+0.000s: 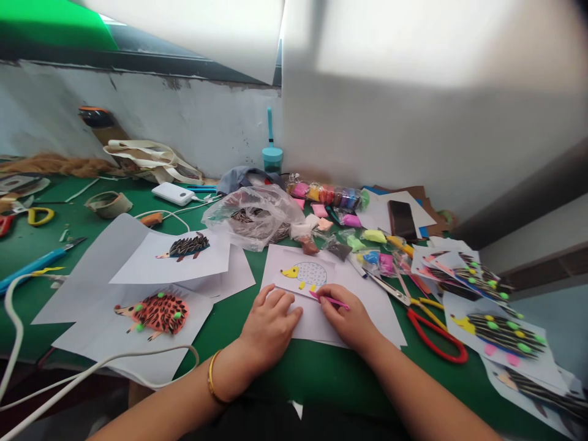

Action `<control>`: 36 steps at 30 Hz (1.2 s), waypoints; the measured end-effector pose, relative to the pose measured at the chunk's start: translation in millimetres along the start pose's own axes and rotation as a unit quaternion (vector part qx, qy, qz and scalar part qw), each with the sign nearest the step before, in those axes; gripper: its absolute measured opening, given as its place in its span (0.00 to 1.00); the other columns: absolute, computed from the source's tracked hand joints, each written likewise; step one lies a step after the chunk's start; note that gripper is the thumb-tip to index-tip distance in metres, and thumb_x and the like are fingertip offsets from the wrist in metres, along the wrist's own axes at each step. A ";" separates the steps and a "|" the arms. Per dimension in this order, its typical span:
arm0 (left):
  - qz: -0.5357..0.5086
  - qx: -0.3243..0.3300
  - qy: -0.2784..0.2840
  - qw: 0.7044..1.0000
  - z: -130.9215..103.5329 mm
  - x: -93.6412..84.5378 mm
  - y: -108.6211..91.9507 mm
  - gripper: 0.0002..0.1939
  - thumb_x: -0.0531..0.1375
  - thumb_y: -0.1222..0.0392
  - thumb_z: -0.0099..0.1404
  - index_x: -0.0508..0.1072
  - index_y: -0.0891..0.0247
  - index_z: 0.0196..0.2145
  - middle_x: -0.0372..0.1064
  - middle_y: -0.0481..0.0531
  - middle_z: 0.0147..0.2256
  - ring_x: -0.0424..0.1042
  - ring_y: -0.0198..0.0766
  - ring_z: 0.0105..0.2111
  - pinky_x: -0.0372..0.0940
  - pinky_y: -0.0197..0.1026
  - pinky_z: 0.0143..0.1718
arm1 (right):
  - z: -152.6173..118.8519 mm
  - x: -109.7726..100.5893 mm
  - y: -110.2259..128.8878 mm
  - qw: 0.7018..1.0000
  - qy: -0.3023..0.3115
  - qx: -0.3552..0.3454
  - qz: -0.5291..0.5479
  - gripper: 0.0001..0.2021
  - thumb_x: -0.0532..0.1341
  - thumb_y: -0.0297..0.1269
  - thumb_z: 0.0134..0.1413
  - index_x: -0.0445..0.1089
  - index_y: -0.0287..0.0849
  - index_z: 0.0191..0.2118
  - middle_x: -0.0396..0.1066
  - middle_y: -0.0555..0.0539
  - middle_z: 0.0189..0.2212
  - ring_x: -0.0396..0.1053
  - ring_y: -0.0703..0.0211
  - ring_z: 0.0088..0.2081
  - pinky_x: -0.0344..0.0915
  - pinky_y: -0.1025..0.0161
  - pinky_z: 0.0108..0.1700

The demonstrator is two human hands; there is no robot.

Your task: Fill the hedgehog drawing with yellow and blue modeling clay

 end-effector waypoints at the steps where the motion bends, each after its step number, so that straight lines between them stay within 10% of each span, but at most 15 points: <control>1: 0.004 -0.017 0.000 1.000 0.1 0.2 2.4 0.11 0.59 0.65 0.63 0.75 0.56 0.42 0.71 0.52 0.43 0.67 0.44 0.47 0.53 0.55 0.60 | 0.0 -0.3 0.2 1.000 0.000 0.000 0.000 0.07 0.56 0.32 0.59 0.71 0.45 0.39 0.75 0.47 0.38 0.72 0.55 0.41 0.68 0.59 0.46; 36: -0.008 -0.042 0.046 0.998 -20.8 -3.5 0.7 0.21 0.58 0.66 0.61 0.72 0.54 0.52 0.72 0.52 0.49 0.66 0.47 0.51 0.51 0.55 0.60 | -0.4 -2.5 3.2 1.000 -0.002 -0.005 -0.009 0.07 0.56 0.34 0.60 0.71 0.46 0.38 0.75 0.47 0.38 0.73 0.54 0.41 0.68 0.59 0.45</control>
Point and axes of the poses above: each hand's wrist, its own z-axis towards the middle knuckle, its own x-axis out of the palm, y = z × x, the point moved 6 cm from there along z, towards the middle knuckle
